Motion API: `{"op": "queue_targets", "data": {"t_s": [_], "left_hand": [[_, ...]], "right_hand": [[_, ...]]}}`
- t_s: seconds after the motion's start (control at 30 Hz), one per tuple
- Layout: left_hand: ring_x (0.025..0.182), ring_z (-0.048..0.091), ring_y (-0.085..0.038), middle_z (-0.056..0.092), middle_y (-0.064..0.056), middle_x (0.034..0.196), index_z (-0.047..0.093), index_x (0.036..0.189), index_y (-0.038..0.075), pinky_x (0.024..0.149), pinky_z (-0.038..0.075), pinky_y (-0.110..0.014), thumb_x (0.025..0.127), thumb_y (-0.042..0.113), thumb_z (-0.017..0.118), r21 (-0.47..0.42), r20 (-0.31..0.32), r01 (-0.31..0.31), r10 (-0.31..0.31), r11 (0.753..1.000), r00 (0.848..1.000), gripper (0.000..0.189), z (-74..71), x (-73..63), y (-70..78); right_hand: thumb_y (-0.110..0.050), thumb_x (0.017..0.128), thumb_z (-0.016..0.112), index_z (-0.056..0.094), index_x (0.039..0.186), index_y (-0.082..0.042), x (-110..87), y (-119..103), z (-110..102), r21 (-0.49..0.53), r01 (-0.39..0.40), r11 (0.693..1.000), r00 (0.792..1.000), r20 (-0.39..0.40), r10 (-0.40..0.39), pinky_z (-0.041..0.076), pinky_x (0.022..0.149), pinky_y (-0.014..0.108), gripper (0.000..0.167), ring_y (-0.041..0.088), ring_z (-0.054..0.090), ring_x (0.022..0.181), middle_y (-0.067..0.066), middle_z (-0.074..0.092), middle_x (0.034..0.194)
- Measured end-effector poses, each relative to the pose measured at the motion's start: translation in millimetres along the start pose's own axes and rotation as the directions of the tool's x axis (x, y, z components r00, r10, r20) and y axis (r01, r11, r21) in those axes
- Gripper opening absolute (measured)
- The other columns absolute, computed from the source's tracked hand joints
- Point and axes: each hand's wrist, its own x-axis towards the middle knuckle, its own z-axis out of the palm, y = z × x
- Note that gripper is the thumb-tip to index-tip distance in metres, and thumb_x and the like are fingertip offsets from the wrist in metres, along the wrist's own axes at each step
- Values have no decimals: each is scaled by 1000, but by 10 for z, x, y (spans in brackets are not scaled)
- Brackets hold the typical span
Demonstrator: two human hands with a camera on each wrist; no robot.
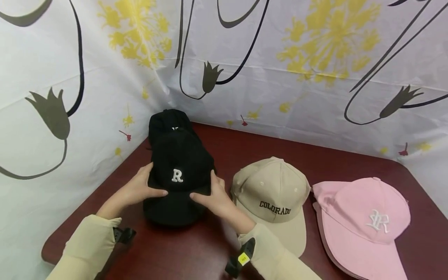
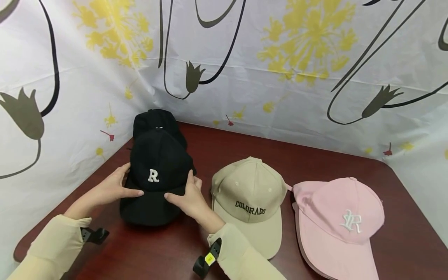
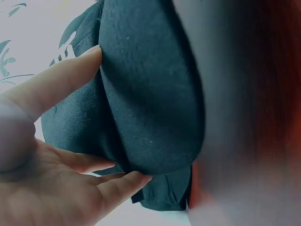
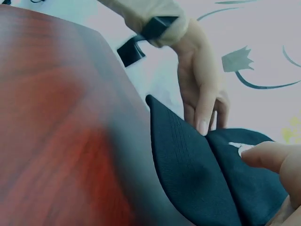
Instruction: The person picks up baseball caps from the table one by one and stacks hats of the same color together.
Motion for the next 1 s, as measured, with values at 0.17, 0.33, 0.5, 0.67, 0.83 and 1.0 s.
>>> {"op": "queue_targets", "data": {"t_s": [0.17, 0.33, 0.5, 0.67, 0.83, 1.0], "left_hand": [[129, 13, -47, 13, -37, 140, 7, 138, -17, 100, 18, -59, 74, 26, 76, 20, 65, 24, -26, 999, 998, 104, 59, 13, -3], [128, 12, -49, 11, -39, 139, 6, 136, -20, 100, 18, -59, 75, 29, 75, 53, 135, 62, -68, 997, 988, 104, 106, 34, 11], [127, 16, -49, 16, -41, 137, 8, 135, -22, 100, 20, -58, 74, 27, 75, 86, 171, 49, -63, 995, 983, 103, 166, 69, -19], [126, 18, -49, 20, -39, 137, 10, 138, -18, 99, 21, -58, 73, 25, 77, 76, 180, 6, -20, 997, 983, 102, 231, 86, -42], [125, 22, -48, 25, -37, 136, 13, 138, -15, 98, 23, -58, 72, 23, 78, 75, 177, -57, 43, 996, 983, 100, 256, 91, -31], [125, 24, -49, 26, -39, 135, 14, 137, -18, 99, 24, -57, 72, 24, 77, 106, 187, -63, 43, 992, 981, 100, 254, 76, -15]], "right_hand": [[-30, 81, 66, 7, 146, 0, -72, 53, -31, -7, -28, 1000, 1000, 12, 28, 23, 103, 48, 93, 35, 16, 133, 25, 10, 145], [-30, 81, 65, 6, 145, 3, -115, 135, -27, -22, -45, 999, 999, 26, 45, 22, 103, 49, 93, 38, 12, 134, 29, 8, 145], [-28, 80, 66, 7, 143, 7, -149, 202, -4, -27, -33, 999, 999, 15, 34, 20, 103, 50, 94, 40, 12, 133, 32, 10, 144], [-27, 80, 65, 6, 143, 9, -169, 262, 2, -22, -22, 1000, 1000, 13, 22, 19, 104, 51, 93, 40, 12, 133, 31, 11, 145], [-28, 80, 65, 5, 143, 8, -192, 289, 11, -17, -33, 999, 999, 10, 33, 16, 105, 51, 94, 38, 7, 135, 29, 8, 147], [-27, 79, 66, 8, 143, 8, -206, 300, 21, -14, -51, 999, 999, -15, 51, 15, 105, 52, 93, 39, 4, 135, 31, 5, 146]]}}
